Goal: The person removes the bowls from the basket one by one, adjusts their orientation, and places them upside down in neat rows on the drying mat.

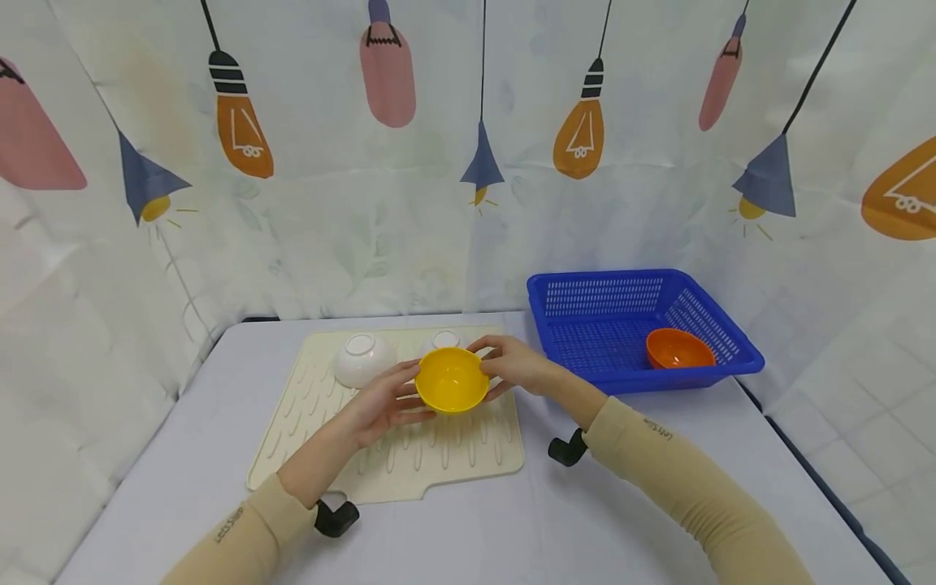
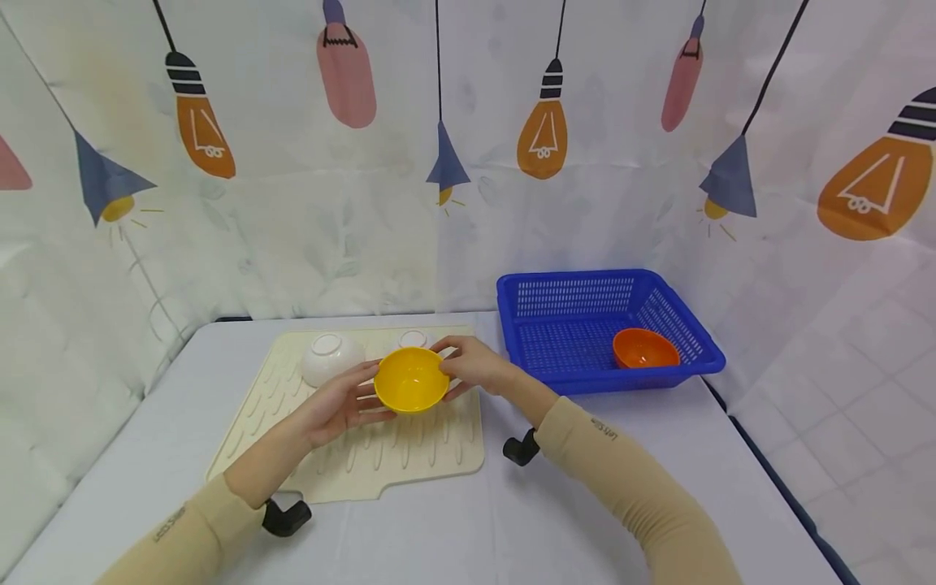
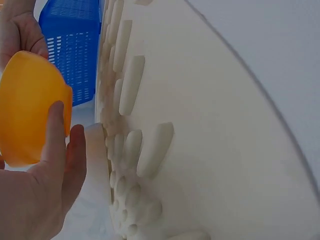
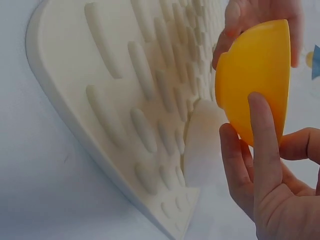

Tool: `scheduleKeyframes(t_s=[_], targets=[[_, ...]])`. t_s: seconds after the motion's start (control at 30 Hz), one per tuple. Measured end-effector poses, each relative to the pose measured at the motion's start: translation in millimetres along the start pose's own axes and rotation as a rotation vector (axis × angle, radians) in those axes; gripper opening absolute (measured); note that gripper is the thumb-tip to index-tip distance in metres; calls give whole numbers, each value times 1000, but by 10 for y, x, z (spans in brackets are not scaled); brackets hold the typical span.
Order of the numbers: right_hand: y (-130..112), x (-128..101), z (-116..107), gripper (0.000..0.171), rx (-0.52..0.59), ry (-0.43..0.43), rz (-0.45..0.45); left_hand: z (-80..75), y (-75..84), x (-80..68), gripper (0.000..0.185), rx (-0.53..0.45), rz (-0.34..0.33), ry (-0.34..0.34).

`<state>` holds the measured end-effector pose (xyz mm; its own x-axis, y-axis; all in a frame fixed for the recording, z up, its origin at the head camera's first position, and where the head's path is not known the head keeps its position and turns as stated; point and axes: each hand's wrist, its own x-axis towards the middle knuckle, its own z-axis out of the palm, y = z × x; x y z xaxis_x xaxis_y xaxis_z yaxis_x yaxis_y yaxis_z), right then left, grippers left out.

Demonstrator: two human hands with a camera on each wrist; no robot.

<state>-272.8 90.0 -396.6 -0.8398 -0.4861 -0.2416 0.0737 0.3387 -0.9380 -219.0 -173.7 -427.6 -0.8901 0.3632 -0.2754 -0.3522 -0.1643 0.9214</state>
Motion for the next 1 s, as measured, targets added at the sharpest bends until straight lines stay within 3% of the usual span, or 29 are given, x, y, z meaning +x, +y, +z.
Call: scheduleKeyframes(t_s=[0.43, 1.0], targets=[[53, 30, 37, 43, 32, 0, 12, -60, -13, 42, 62, 6, -25, -27], [34, 45, 55, 38, 106, -28, 36, -203, 41, 77, 61, 104, 22, -68]])
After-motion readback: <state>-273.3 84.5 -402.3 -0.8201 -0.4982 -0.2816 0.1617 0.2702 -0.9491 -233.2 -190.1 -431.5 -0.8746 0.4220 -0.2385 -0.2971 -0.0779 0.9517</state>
